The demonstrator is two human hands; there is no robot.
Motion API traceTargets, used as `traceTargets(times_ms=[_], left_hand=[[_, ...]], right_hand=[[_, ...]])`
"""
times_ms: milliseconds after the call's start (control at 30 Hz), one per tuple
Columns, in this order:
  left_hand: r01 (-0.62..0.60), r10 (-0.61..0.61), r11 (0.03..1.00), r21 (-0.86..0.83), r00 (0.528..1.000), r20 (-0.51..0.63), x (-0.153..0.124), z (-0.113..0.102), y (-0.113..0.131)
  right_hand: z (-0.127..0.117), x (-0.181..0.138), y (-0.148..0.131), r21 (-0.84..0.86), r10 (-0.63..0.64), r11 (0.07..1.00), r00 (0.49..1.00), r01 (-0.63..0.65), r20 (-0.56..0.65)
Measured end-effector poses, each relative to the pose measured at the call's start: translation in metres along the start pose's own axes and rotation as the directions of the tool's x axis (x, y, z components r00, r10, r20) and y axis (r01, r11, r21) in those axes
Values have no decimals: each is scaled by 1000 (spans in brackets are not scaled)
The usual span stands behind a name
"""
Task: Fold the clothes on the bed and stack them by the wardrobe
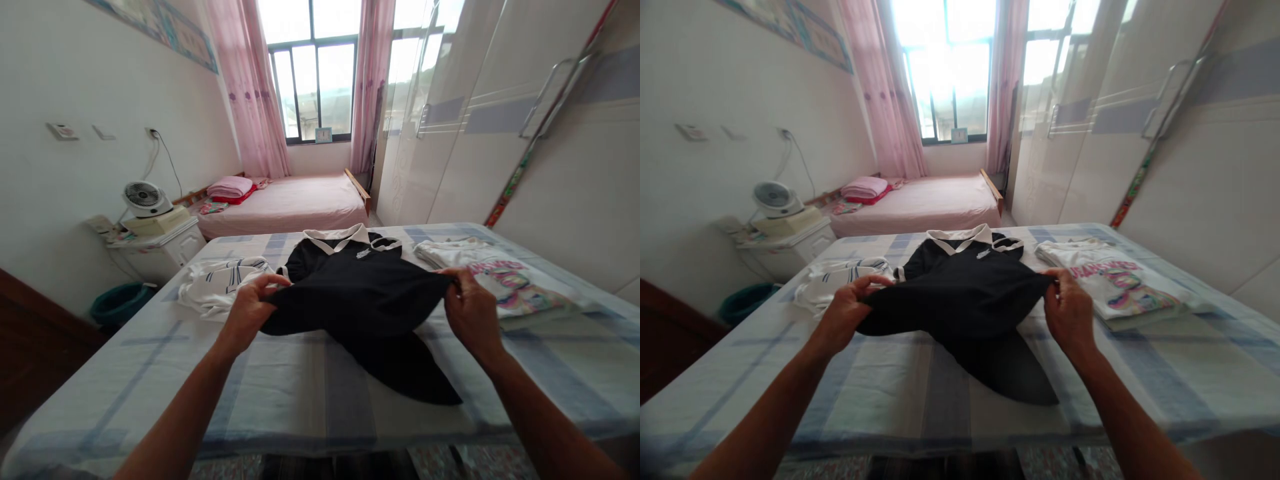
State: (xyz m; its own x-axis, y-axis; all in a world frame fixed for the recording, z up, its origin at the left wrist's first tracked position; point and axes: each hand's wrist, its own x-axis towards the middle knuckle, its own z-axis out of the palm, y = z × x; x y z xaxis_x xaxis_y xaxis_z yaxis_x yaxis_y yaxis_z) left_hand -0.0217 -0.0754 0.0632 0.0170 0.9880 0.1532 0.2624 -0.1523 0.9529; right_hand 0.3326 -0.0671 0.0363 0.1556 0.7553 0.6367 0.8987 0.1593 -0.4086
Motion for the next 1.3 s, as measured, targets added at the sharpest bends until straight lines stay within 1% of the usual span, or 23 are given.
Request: traceTargets(times_ms=[33, 67, 133, 167, 200, 233, 267, 300, 367, 433, 533, 600, 633, 667, 733, 800, 833, 867, 900, 1000, 1067, 1200, 1300], left_hand=[[-31, 18, 980, 194, 997, 69, -3, -3, -1], [-69, 20, 917, 393, 992, 127, -6, -4, -3], [-139, 18, 705, 695, 984, 178, -14, -2, -11], [-151, 17, 606, 781, 984, 178, -17, 1, -17], [-151, 17, 538, 829, 986, 169, -20, 4, -23], [-146, 24, 507, 849, 987, 156, -23, 7, -29], [-140, 37, 511, 848, 989, 142, -24, 10, -35], [-132, 48, 547, 827, 991, 126, -25, 13, -40], [-84, 47, 719, 690, 996, 71, -25, 18, -48], [-27, 28, 870, 493, 1000, 4, -22, 22, -51], [54, -37, 988, 142, 992, -122, -14, 26, -45], [73, -92, 993, -97, 973, -213, -12, 25, -37], [67, -99, 988, -139, 966, -239, -12, 24, -34], [57, -75, 995, -85, 971, -226, -14, 23, -32], [0, 17, 973, 232, 997, -70, -21, 20, -32], [-98, 44, 858, 505, 992, 119, -31, 18, -37], [-126, 47, 805, 580, 988, 150, -35, 18, -41], [-123, 56, 775, 620, 990, 127, -37, 18, -45], [-92, 65, 780, 619, 996, 66, -39, 18, -49], [8, 39, 905, 425, 994, -102, -36, 21, -57], [34, 1, 964, 263, 991, -134, -31, 25, -59], [67, -66, 998, -3, 970, -235, -22, 34, -53], [63, -127, 978, -197, 936, -328, -16, 38, -46]], right_hand=[[-6, 0, 9, 4, 51, 999, 998, -50, -28], [-10, -2, 17, 6, 93, 996, 995, -92, -39], [-13, -10, 33, -7, 147, 989, 989, -147, -6], [-12, -15, 39, -15, 171, 985, 985, -170, 19], [-9, -21, 44, -21, 187, 982, 981, -186, 47], [-6, -27, 48, -20, 193, 981, 978, -192, 79], [-2, -32, 50, -14, 186, 983, 976, -186, 116], [1, -38, 50, -7, 169, 985, 973, -170, 156], [7, -45, 48, -4, 131, 991, 965, -134, 225], [10, -48, 45, 7, 99, 994, 957, -105, 273], [12, -41, 46, 56, 100, 991, 958, -120, 268], [11, -34, 51, 70, 153, 983, 965, -171, 214], [10, -30, 54, 67, 189, 977, 965, -204, 181], [9, -28, 57, 66, 223, 970, 963, -235, 149], [7, -25, 64, 64, 271, 958, 957, -279, 105], [7, -26, 69, 68, 287, 953, 952, -295, 105], [9, -27, 71, 77, 281, 953, 952, -292, 124], [11, -29, 72, 90, 267, 955, 952, -282, 151], [13, -32, 72, 105, 245, 958, 952, -267, 184], [20, -37, 70, 146, 171, 966, 953, -212, 249], [21, -38, 70, 158, 158, 966, 954, -203, 256], [19, -34, 77, 173, 269, 936, 940, -307, 211], [18, -31, 84, 210, 337, 904, 923, -372, 184]])
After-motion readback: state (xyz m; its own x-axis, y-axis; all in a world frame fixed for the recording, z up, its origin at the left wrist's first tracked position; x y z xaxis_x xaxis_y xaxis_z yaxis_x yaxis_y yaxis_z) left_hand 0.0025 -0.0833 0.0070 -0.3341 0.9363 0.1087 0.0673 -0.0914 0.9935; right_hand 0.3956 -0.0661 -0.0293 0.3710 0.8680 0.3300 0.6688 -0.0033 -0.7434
